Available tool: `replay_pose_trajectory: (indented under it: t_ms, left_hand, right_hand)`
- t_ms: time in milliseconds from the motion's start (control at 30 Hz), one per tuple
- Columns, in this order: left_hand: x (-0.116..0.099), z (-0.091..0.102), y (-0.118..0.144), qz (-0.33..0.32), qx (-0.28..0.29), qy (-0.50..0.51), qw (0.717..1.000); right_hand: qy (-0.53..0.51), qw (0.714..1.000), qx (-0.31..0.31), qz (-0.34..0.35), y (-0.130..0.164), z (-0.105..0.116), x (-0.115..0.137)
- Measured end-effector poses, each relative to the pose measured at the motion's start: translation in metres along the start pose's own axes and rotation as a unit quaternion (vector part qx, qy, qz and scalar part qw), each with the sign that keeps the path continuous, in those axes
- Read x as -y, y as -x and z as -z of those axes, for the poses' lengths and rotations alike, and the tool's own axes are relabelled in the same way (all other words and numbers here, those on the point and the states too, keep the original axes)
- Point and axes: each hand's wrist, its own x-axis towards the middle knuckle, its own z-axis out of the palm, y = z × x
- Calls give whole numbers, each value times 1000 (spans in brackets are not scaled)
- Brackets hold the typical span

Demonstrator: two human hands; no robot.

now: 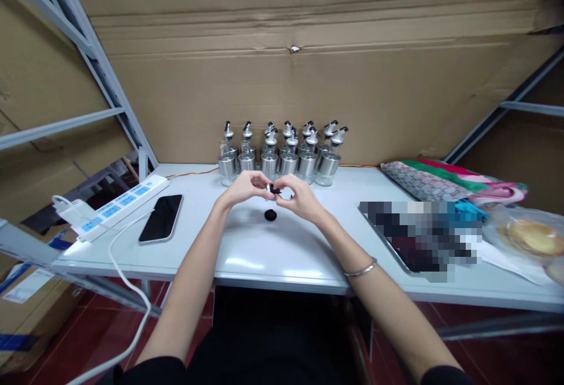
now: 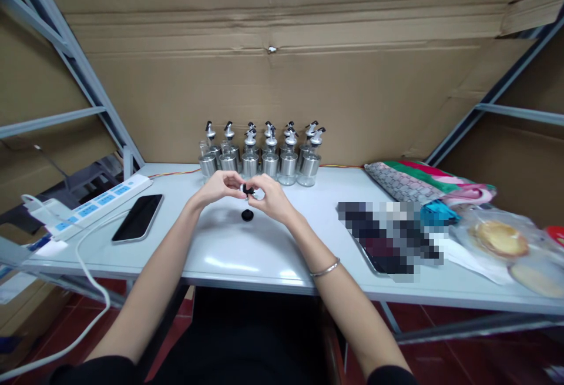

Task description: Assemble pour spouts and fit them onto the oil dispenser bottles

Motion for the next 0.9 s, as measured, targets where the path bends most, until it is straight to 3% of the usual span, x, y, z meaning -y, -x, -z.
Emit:
replay_pose_trajectory:
  t_ms: [100, 200, 333, 433, 633, 900]
  left_hand:
    - [5, -3, -2, -9, -2, -3, 1000]
    - [10, -12, -5, -87, -55, -67, 992]
    - [13, -23, -6, -219, -96, -241, 941]
    - [13, -24, -6, -260, -98, -320, 906]
    - [16, -17, -6, -254, -91, -343, 900]
    - [16, -17, -7, -208, -55, -292, 932]
  right_hand:
    - [-40, 998, -4, -45, 0, 4, -3]
    - [-142, 980, -4, -135, -1, 8, -10]
    - [-190, 960, -13, -206, -4, 7, -16]
    - [-181, 961, -6, -207, -4, 4, -18]
    - [-172, 965, -2, -199, -3, -1, -25]
    - [-92, 983, 1, -159, 0, -3, -22]
